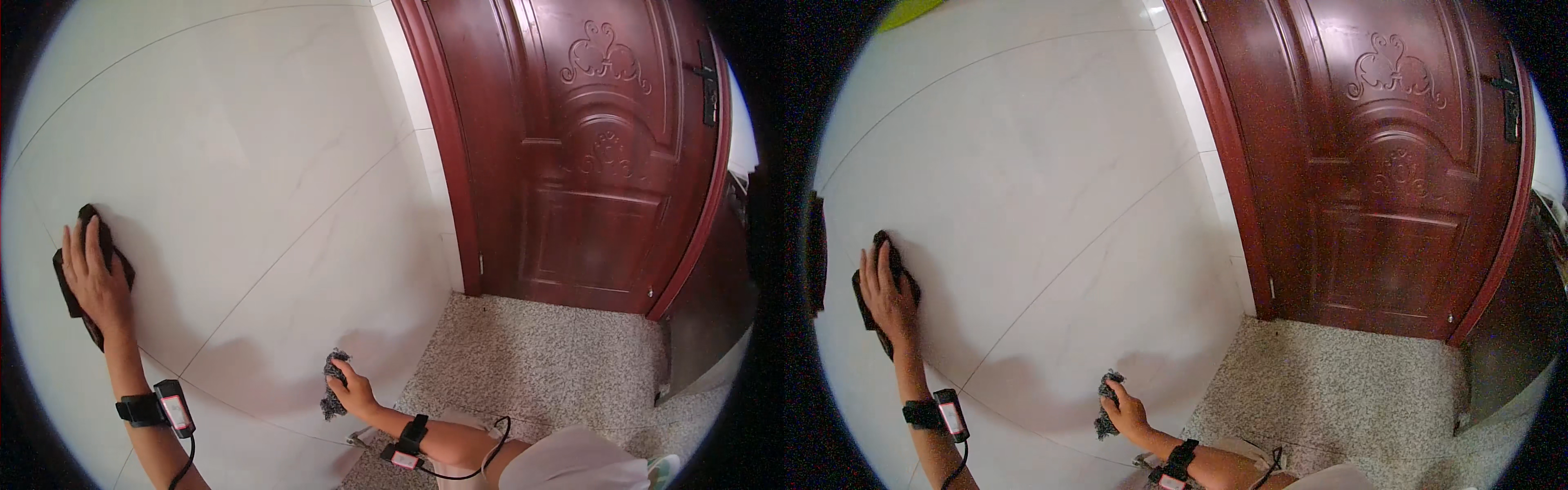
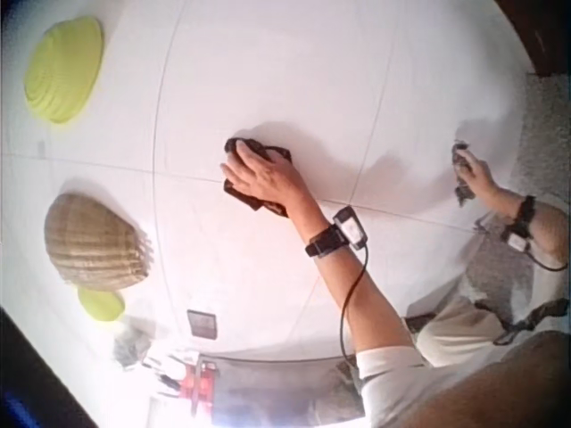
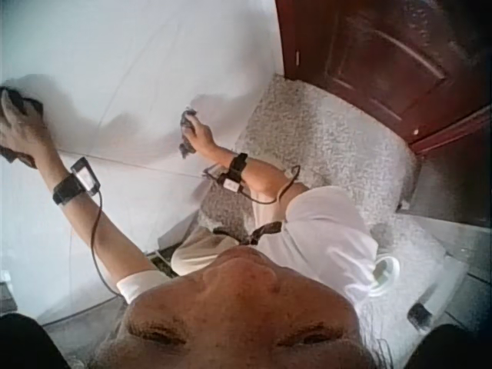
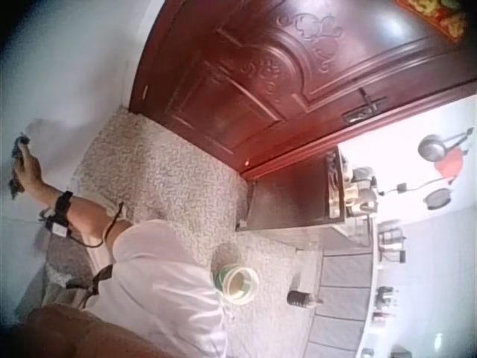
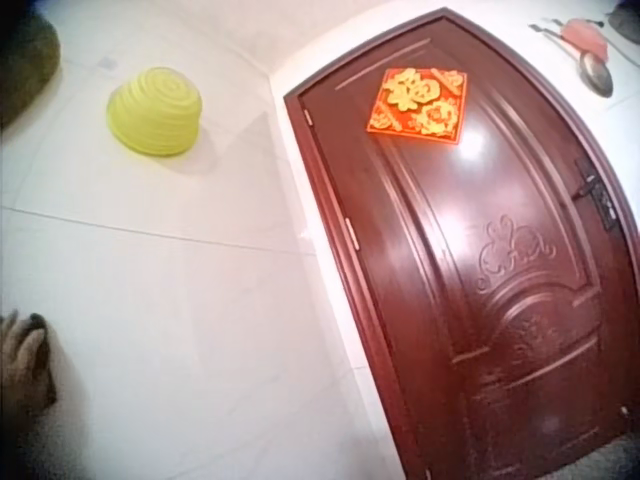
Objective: Scrubbing and wiping a tiled wall near the floor using a scrub pad and a cloth.
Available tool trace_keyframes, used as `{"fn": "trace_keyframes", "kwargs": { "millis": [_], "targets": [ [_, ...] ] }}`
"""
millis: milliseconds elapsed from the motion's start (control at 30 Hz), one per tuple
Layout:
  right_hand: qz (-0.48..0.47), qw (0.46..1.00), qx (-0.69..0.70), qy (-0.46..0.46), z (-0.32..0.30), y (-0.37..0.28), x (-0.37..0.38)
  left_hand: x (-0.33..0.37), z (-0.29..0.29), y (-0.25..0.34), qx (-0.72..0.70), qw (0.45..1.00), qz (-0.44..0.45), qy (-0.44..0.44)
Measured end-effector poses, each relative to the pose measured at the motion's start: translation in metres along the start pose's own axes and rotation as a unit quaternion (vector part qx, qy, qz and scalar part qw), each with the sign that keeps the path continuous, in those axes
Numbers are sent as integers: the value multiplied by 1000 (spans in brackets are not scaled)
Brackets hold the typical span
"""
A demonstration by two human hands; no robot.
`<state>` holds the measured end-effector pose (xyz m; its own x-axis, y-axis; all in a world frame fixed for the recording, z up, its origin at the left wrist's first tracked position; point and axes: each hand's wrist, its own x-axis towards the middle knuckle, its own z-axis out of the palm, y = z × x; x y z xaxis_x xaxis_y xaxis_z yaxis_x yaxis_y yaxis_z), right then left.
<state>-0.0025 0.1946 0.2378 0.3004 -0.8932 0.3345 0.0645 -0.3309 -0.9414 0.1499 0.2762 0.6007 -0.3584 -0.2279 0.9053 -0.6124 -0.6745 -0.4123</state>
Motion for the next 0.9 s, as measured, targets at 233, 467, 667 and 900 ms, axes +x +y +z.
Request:
{"fn": "trace_keyframes", "kwargs": {
  "millis": [233, 467, 667, 900],
  "targets": [
    [16, 1000, 7, 11, 5, 5, 5, -50, -15, 76, -128, 972, 109, -162],
    [12, 996, 50, 70, 6, 15, 7, -152, -31, 103, -153, 863, 343, -338],
    [-1, 999, 18, 31, -5, 20, 11, -111, -55, 60, -156, 856, 370, -325],
    [33, 999, 28, -10, -13, 14, 17, 42, -21, -43, -46, 993, 69, -86]
  ]
}}
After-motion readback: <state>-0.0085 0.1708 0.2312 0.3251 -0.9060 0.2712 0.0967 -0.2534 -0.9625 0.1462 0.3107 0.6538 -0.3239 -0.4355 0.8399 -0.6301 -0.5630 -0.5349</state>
